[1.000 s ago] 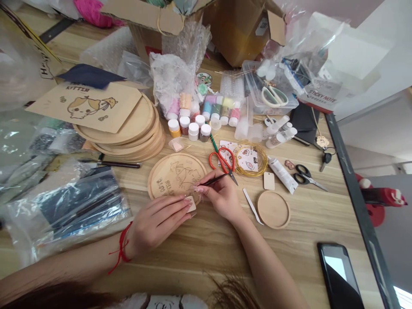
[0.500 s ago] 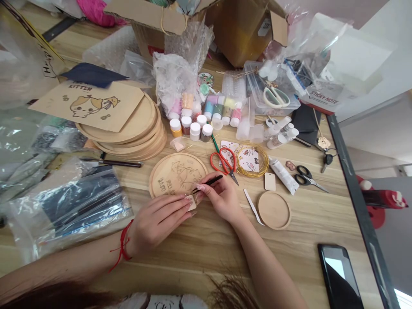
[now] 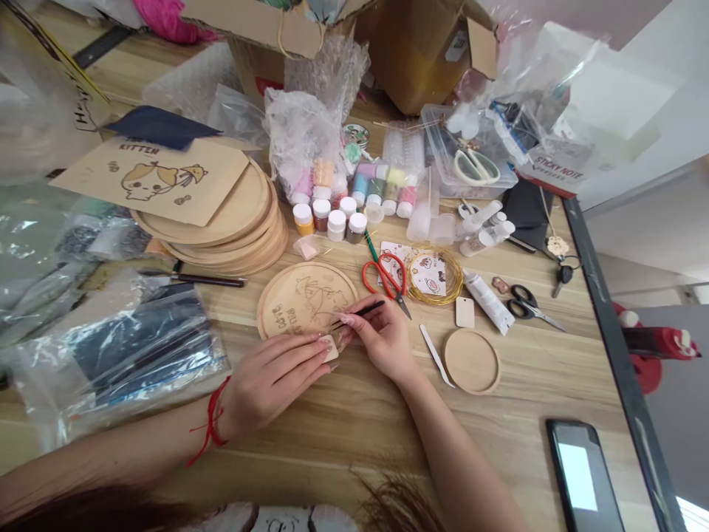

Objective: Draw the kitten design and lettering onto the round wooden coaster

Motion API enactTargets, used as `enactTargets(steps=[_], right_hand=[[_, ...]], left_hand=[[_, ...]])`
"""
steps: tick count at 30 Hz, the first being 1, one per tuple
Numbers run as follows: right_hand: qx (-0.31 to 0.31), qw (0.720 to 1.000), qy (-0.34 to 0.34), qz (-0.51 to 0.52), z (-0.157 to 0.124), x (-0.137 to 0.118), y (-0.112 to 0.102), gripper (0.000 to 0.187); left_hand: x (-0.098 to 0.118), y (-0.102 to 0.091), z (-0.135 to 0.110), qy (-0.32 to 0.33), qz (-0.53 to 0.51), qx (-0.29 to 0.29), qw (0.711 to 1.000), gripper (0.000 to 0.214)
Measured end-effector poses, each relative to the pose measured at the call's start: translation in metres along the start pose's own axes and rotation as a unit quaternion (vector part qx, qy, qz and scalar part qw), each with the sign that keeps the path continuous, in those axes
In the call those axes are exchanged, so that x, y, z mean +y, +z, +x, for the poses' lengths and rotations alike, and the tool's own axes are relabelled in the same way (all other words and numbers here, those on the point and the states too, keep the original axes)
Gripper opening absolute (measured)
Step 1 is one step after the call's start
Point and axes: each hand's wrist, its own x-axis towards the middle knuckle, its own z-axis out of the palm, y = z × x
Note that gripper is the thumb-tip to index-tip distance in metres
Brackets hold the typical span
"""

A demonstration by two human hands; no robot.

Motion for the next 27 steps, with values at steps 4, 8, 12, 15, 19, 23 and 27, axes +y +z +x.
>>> enactTargets(steps=[4,8,12,15,19,23,27], right_hand=[[-0.003,1.000,-0.004,-0.004,-0.0003,0.0000,0.0005,0.020],[-0.005,1.000,-0.002,-0.014,-0.0002,-0.0001,0.0010,0.023],[0.000,1.000,0.000,-0.017,0.0000,0.0003,0.0011,0.025],[-0.001,1.000,-0.001,-0.006,0.0000,0.0006,0.0008,0.023],[-0.001,1.000,0.001,0.008,0.0002,0.0002,0.0006,0.020],[0.002,1.000,0.006,0.005,0.0000,-0.0011,0.0009,0.021],[0.004,1.000,0.012,0.000,-0.0003,-0.0019,0.0010,0.023]], left_hand=[[0.0002,-0.0008,0.0008,-0.001,0.007,-0.004,1.000,0.017],[0.0000,-0.0011,0.0011,-0.005,0.007,0.000,1.000,0.018],[-0.0001,-0.0012,0.0007,-0.001,0.012,-0.004,1.000,0.016],[-0.0001,-0.0010,0.0001,-0.003,0.013,-0.006,1.000,0.017],[-0.0002,-0.0006,-0.0004,-0.004,0.013,-0.007,1.000,0.016],[-0.0006,-0.0008,0.0001,-0.002,0.012,-0.011,1.000,0.016],[-0.0008,-0.0014,0.0006,0.000,0.009,-0.014,1.000,0.016]])
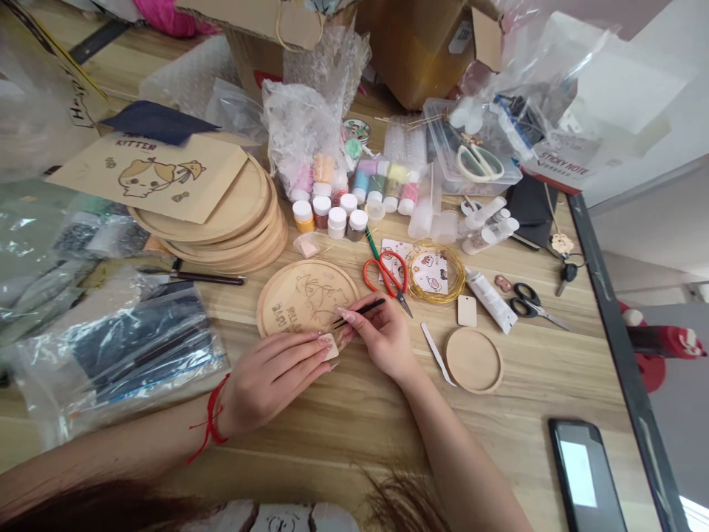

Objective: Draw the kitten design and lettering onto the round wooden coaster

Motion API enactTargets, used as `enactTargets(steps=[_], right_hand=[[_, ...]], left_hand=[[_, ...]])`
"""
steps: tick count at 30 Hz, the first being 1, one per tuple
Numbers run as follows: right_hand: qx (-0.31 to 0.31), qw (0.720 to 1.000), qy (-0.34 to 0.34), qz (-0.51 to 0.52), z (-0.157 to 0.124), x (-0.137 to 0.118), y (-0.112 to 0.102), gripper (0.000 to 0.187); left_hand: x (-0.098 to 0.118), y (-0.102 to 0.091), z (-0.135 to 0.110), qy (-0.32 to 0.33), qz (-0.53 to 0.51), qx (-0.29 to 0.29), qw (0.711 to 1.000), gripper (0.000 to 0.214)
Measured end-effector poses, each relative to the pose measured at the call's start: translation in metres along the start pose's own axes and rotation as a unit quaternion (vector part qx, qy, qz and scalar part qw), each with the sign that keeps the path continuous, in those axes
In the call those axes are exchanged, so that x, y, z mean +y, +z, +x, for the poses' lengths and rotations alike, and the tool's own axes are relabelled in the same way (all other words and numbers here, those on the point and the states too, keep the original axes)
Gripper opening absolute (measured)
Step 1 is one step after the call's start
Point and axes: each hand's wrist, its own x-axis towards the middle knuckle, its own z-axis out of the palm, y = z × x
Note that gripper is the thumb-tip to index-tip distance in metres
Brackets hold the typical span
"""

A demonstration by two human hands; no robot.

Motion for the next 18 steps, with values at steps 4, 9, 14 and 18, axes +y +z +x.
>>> enactTargets(steps=[4,9,14,18], right_hand=[[0.000,1.000,0.006,0.002,0.0001,-0.0003,0.0005,0.024],[0.001,1.000,0.010,-0.001,0.0004,-0.0004,0.0005,0.026],[0.001,1.000,0.000,0.019,0.0006,0.0002,-0.0002,0.024],[0.009,1.000,0.004,0.020,0.0009,-0.0011,0.0004,0.026]], left_hand=[[0.0001,-0.0003,0.0000,-0.002,-0.001,-0.001,1.000,0.019],[0.0001,0.0002,-0.0002,0.000,-0.001,0.007,1.000,0.017],[0.0014,0.0004,0.0004,-0.007,-0.008,0.012,1.000,0.018],[0.0016,0.0002,0.0014,-0.009,-0.010,0.012,1.000,0.018]])
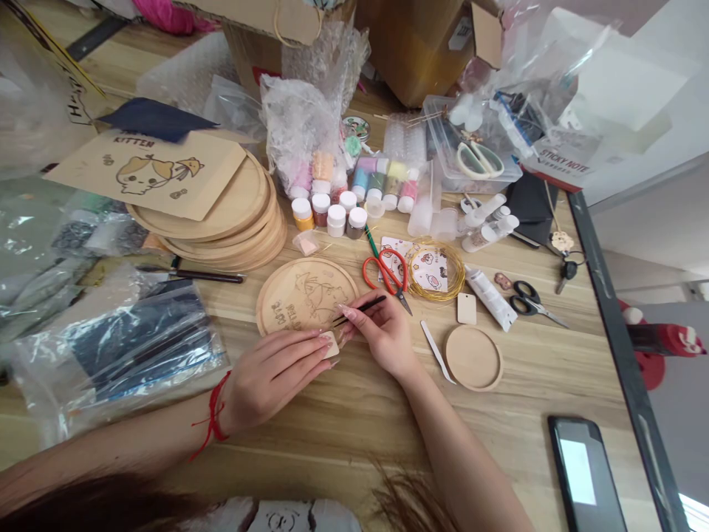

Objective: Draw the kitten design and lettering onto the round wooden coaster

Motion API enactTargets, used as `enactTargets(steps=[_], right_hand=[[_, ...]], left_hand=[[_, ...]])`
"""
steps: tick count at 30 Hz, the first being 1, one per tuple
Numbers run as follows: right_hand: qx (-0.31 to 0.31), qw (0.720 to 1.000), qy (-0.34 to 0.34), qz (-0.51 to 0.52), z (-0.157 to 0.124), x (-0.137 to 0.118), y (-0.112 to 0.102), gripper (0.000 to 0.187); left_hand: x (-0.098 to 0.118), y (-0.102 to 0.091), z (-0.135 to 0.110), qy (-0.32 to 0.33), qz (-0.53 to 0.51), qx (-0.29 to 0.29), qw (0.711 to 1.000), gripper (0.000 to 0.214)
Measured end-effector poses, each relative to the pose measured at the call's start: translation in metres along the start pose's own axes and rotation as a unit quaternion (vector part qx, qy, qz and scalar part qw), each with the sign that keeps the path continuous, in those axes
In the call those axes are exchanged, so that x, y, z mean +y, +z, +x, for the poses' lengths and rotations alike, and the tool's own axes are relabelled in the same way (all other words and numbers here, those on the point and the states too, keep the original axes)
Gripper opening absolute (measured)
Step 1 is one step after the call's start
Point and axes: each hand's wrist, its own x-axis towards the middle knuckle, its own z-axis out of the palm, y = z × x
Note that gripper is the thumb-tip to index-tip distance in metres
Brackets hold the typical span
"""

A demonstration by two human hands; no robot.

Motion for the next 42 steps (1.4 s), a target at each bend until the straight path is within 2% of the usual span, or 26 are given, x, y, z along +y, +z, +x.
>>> enactTargets(steps=[10,13,17,20,30,42], right_hand=[[-0.016,1.000,-0.007,-0.016,-0.001,0.001,-0.001,0.027],[-0.032,0.998,-0.045,-0.014,-0.002,0.002,-0.003,0.025],[-0.056,0.989,-0.116,-0.077,0.001,0.001,-0.010,0.019],[-0.081,0.980,-0.140,-0.114,0.004,-0.001,-0.013,0.015],[-0.195,0.942,-0.131,-0.241,0.022,-0.010,-0.015,0.003],[-0.218,0.913,-0.157,-0.306,0.026,-0.013,-0.018,0.019]], left_hand=[[-0.002,0.000,0.000,0.005,0.004,-0.011,1.000,0.016],[-0.002,0.000,0.001,0.001,0.005,-0.009,1.000,0.018],[-0.002,0.000,0.001,-0.001,0.005,-0.009,1.000,0.018],[-0.002,0.000,0.001,-0.001,0.003,-0.011,1.000,0.017],[-0.004,0.001,0.001,0.003,-0.006,-0.011,1.000,0.014],[-0.004,-0.001,0.001,0.001,-0.012,-0.019,1.000,0.014]])
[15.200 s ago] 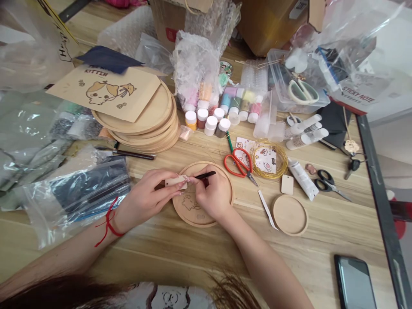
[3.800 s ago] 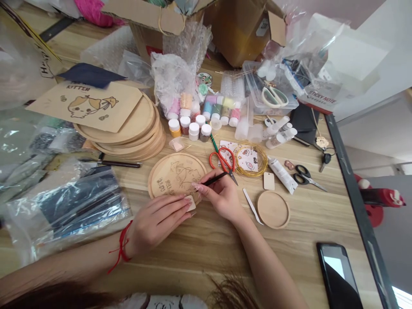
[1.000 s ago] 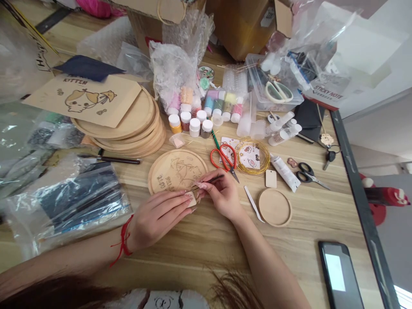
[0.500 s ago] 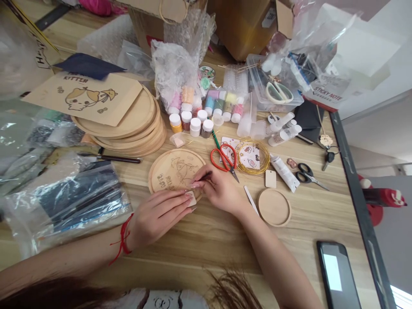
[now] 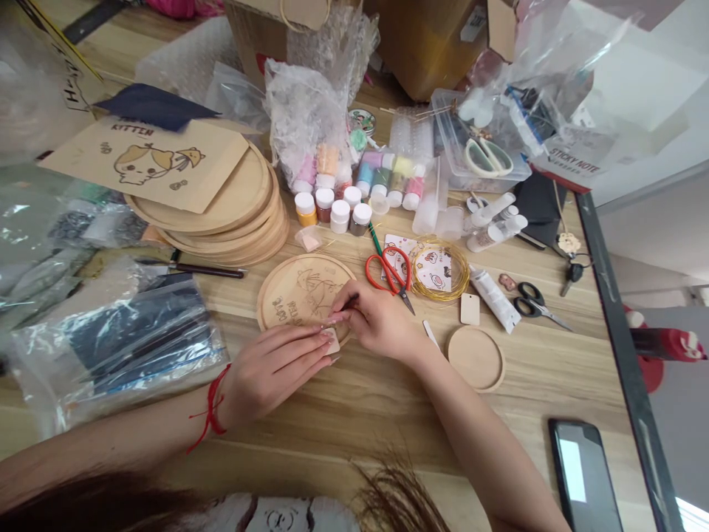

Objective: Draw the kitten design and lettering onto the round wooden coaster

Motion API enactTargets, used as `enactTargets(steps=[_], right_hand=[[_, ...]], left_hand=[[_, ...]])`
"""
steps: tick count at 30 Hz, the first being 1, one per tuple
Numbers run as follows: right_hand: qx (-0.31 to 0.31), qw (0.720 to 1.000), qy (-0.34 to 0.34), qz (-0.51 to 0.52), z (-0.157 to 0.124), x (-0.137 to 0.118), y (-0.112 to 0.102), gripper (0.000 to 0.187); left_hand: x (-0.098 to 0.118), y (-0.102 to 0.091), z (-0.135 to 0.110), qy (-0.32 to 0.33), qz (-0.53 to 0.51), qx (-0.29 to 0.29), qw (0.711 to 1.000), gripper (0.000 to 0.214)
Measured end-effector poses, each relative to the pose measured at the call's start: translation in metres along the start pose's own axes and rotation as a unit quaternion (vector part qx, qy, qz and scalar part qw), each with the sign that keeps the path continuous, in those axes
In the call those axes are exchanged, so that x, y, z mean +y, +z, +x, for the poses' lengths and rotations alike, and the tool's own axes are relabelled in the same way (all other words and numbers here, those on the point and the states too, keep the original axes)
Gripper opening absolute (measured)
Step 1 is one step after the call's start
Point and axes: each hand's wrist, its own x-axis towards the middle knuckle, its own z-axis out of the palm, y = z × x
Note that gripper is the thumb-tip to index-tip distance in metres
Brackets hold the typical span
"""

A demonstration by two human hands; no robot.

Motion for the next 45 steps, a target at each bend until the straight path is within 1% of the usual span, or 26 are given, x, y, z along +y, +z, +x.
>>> enactTargets(steps=[6,15,19,23,28,32,39,45], right_hand=[[0.001,1.000,0.004,-0.031,0.001,-0.003,0.001,0.021],[0.026,0.999,-0.011,-0.047,0.000,-0.008,0.005,0.024],[0.027,0.999,-0.009,-0.037,-0.002,-0.009,0.002,0.023],[0.038,0.999,-0.019,-0.009,-0.004,-0.010,-0.001,0.021],[-0.005,1.000,-0.021,0.009,-0.004,-0.006,-0.001,0.023],[-0.017,0.999,-0.026,0.019,-0.003,-0.002,-0.002,0.023],[-0.061,0.998,-0.028,0.022,0.004,-0.005,-0.007,0.025],[-0.079,0.996,-0.035,0.016,0.010,-0.008,-0.009,0.022]], left_hand=[[0.000,-0.002,0.001,-0.004,-0.006,-0.006,1.000,0.014],[0.001,-0.002,0.003,-0.003,-0.004,-0.011,1.000,0.013],[0.001,-0.002,0.002,-0.012,-0.002,-0.008,1.000,0.013],[0.000,-0.001,0.002,-0.008,-0.004,-0.010,1.000,0.014],[0.000,-0.002,0.002,-0.006,-0.004,-0.016,1.000,0.014],[0.001,-0.002,0.001,-0.011,-0.002,-0.010,1.000,0.016],[0.001,-0.001,0.001,-0.012,0.002,-0.004,1.000,0.012],[0.000,-0.002,0.001,-0.009,-0.003,-0.008,1.000,0.012]])
